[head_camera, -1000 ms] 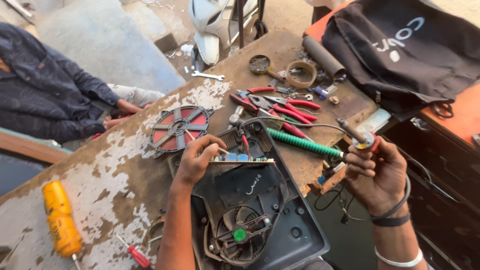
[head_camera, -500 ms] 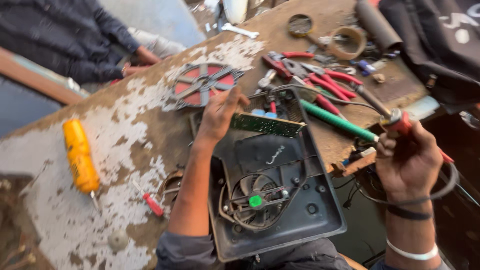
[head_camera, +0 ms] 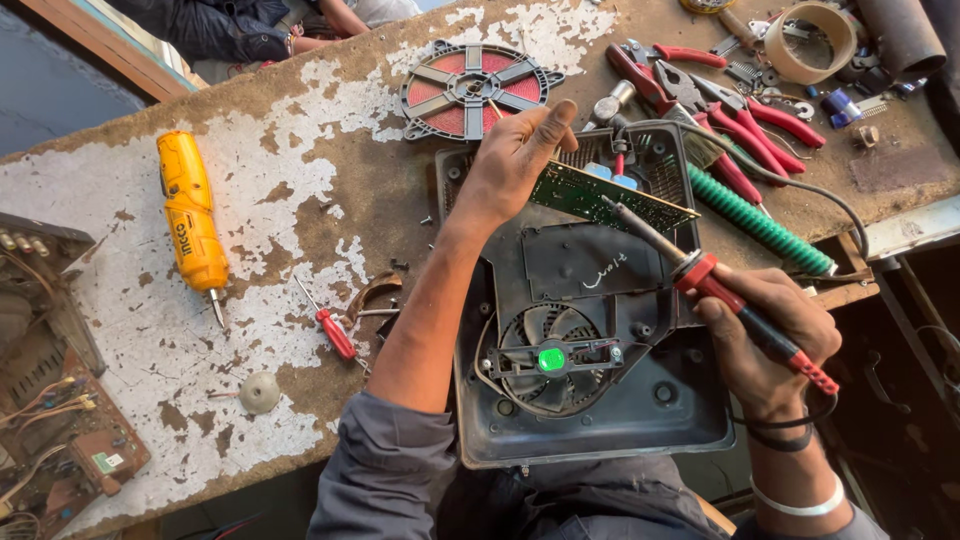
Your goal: The person holds a circuit board and uses a soldering iron to work on components, then removes a blue capacitor and places it on the table. The person continues to solder and adjust parts on the board while seated at a workbench.
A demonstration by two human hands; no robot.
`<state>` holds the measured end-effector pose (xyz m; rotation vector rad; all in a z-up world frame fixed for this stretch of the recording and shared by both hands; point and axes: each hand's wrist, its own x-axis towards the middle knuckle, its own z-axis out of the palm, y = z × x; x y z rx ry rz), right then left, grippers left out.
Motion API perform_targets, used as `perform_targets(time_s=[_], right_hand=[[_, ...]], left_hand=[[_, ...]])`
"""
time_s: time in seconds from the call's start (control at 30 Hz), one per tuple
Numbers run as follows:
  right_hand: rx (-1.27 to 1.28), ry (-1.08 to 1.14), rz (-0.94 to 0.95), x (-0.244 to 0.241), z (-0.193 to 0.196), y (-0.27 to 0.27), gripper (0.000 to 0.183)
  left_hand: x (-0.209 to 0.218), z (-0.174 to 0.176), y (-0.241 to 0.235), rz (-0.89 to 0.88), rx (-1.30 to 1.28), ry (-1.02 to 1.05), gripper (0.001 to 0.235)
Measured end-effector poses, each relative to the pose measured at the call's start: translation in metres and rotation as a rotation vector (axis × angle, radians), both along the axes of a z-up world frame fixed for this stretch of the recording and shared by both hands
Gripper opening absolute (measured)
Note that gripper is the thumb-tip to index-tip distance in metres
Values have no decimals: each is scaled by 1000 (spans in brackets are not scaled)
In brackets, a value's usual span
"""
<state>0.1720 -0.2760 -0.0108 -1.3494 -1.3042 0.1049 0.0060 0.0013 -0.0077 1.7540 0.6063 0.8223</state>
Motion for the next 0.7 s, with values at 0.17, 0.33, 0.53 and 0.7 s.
perform_targets(time_s=[0.17, 0.33, 0.53, 0.7], right_hand=[[-33, 64, -9, -3, 0, 7, 26], [-24, 70, 9, 1, -7, 10, 26], [-4, 30, 3, 6, -14, 10, 27], [-9, 45, 10, 7, -18, 11, 29]], left_hand=[[-1, -1, 0, -16, 10, -28, 79], [-1, -2, 0, -11, 34, -32, 79], [0, -5, 2, -4, 29, -26, 80], [2, -8, 4, 8, 21, -5, 80]])
